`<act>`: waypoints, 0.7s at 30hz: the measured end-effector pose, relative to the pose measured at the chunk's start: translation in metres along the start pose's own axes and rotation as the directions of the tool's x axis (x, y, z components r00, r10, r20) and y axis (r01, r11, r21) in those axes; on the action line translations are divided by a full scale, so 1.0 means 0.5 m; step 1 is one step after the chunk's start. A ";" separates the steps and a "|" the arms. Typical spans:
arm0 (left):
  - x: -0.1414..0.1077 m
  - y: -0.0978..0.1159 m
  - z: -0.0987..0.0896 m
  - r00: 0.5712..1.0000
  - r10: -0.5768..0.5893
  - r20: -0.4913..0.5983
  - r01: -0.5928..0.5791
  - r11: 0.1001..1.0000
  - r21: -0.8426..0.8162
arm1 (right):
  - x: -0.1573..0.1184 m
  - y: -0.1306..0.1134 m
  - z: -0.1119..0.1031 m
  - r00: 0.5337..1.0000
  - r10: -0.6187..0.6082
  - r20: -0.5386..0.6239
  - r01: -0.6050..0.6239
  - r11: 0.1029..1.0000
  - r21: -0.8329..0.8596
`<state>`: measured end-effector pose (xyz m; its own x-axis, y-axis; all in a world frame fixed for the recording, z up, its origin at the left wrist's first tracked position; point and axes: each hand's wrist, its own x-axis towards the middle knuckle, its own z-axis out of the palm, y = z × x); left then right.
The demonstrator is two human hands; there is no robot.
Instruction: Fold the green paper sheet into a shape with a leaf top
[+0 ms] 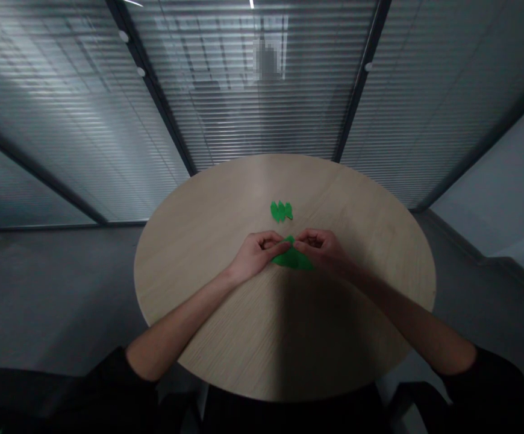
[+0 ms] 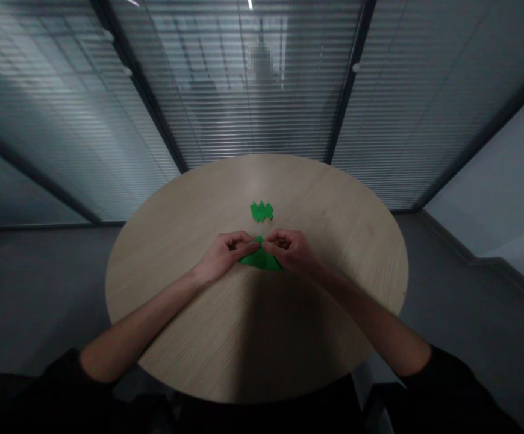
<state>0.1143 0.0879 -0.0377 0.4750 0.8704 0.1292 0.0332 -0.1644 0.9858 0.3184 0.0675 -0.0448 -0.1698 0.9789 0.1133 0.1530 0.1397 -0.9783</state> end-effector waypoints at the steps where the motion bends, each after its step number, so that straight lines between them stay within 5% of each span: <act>1: 0.000 0.000 0.001 1.000 0.000 -0.007 0.000 1.000 -0.007 | 0.000 0.000 0.000 1.000 -0.008 -0.004 0.008 1.000 -0.002; 9: -0.005 -0.007 0.020 0.991 0.100 -0.087 -0.108 0.990 -0.086 | 0.001 -0.001 0.000 0.999 -0.036 -0.004 0.037 0.999 0.018; 21: -0.008 -0.016 0.027 0.964 0.185 -0.189 -0.178 0.982 0.058 | 0.000 -0.006 -0.001 1.000 -0.022 0.003 0.022 0.998 0.054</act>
<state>0.1241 0.0792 -0.0478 0.2985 0.8965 0.3275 -0.0009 -0.3429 0.9394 0.3184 0.0671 -0.0417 -0.1766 0.9750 0.1346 0.0965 0.1532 -0.9835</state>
